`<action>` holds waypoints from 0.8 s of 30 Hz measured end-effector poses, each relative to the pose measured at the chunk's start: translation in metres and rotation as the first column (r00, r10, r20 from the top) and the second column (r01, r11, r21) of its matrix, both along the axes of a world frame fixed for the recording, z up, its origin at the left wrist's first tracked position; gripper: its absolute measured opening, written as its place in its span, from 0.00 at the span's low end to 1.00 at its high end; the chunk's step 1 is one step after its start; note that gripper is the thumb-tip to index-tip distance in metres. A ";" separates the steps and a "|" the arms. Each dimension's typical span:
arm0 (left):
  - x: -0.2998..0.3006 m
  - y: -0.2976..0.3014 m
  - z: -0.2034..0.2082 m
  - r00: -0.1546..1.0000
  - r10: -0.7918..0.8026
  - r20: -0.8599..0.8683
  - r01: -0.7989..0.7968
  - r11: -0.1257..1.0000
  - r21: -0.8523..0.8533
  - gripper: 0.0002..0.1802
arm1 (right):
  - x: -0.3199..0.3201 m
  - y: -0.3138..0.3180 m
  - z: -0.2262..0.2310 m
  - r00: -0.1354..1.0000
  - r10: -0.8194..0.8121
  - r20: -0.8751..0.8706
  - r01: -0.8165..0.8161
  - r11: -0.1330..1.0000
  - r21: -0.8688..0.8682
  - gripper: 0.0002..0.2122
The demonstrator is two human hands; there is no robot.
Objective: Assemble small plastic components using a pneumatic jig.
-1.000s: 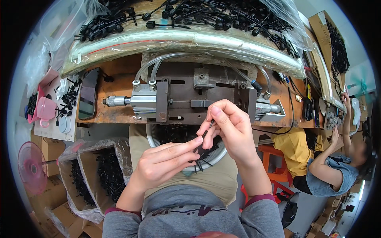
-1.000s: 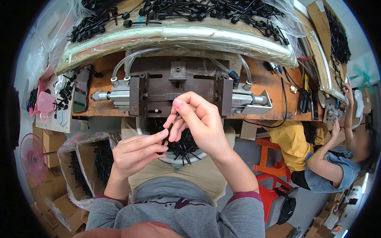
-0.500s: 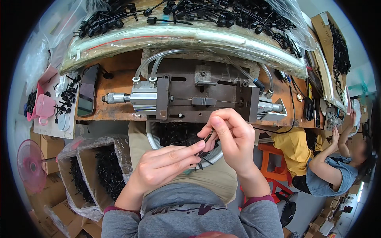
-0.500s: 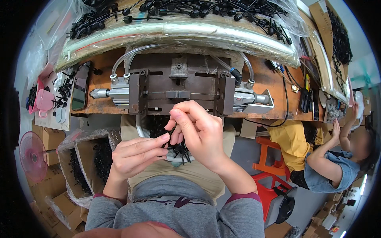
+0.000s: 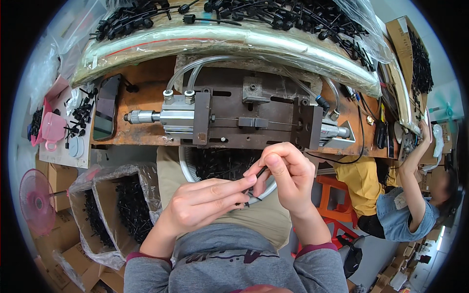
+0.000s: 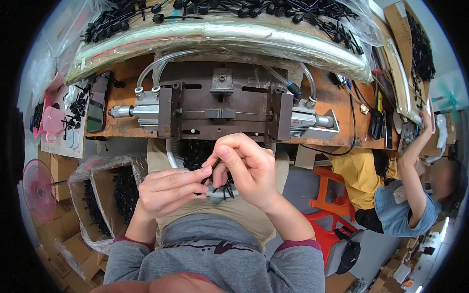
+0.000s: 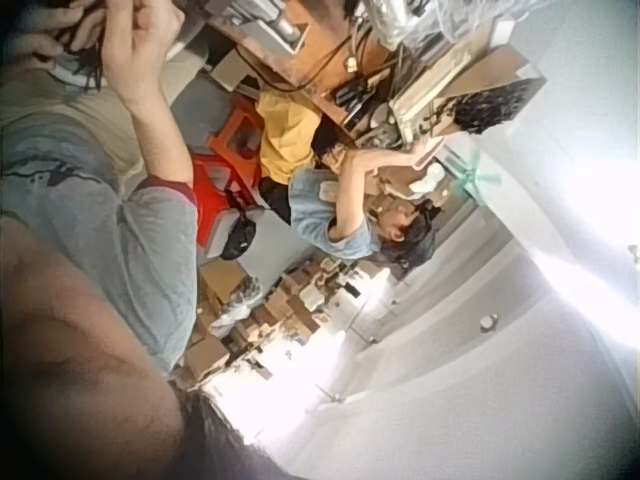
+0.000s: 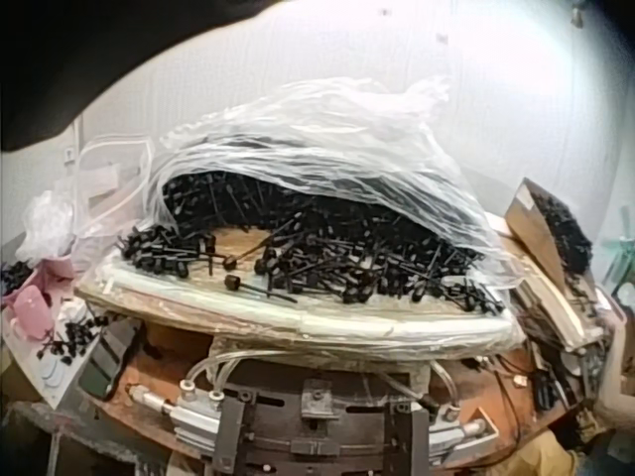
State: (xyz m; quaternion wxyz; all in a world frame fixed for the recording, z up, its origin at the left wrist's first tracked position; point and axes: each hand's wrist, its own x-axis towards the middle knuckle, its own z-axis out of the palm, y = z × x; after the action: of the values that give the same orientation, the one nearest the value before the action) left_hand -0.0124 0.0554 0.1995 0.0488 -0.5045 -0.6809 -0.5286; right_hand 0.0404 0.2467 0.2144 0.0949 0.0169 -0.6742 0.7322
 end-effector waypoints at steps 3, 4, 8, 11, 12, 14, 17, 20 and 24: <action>-0.001 0.000 -0.002 1.000 -0.017 0.008 0.017 1.000 0.005 0.14 | 0.001 0.001 0.000 1.000 0.020 -0.001 -0.020 1.000 0.008 0.07; -0.001 0.000 0.000 1.000 -0.021 0.005 0.021 1.000 0.001 0.14 | 0.001 0.002 0.000 1.000 0.025 -0.001 -0.025 1.000 0.012 0.07; -0.001 0.002 -0.001 1.000 -0.016 -0.004 0.016 1.000 0.003 0.14 | 0.000 0.004 0.002 0.999 0.037 0.023 -0.038 0.999 0.034 0.07; 0.000 0.003 -0.002 1.000 -0.004 -0.012 0.004 1.000 0.001 0.15 | 0.000 0.006 0.002 0.998 0.042 0.037 -0.043 0.999 0.031 0.07; 0.000 0.003 -0.001 1.000 -0.008 -0.010 0.008 1.000 -0.004 0.15 | 0.000 0.007 0.001 0.998 0.050 0.033 -0.051 0.998 0.041 0.07; 0.001 0.003 0.000 1.000 -0.016 -0.007 0.016 1.000 -0.015 0.15 | 0.000 0.009 0.002 0.998 0.065 0.021 -0.066 0.995 0.078 0.07; 0.001 0.003 0.001 1.000 -0.015 -0.002 0.015 0.999 -0.030 0.16 | 0.001 0.011 0.005 0.997 0.074 0.000 -0.073 0.986 0.150 0.07; 0.002 0.004 0.001 1.000 -0.020 0.007 0.020 0.999 -0.026 0.15 | 0.002 0.012 0.006 0.998 0.065 0.000 -0.064 0.983 0.170 0.07; 0.001 0.006 0.001 1.000 -0.016 -0.017 0.016 1.000 -0.002 0.15 | 0.003 0.012 0.006 0.994 0.032 0.104 -0.025 0.997 -0.071 0.07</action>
State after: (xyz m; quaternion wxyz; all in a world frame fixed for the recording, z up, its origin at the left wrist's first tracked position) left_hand -0.0110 0.0618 0.2010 0.0499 -0.5146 -0.6769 -0.5239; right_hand 0.0435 0.2587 0.2208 0.0496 -0.0153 -0.6521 0.7564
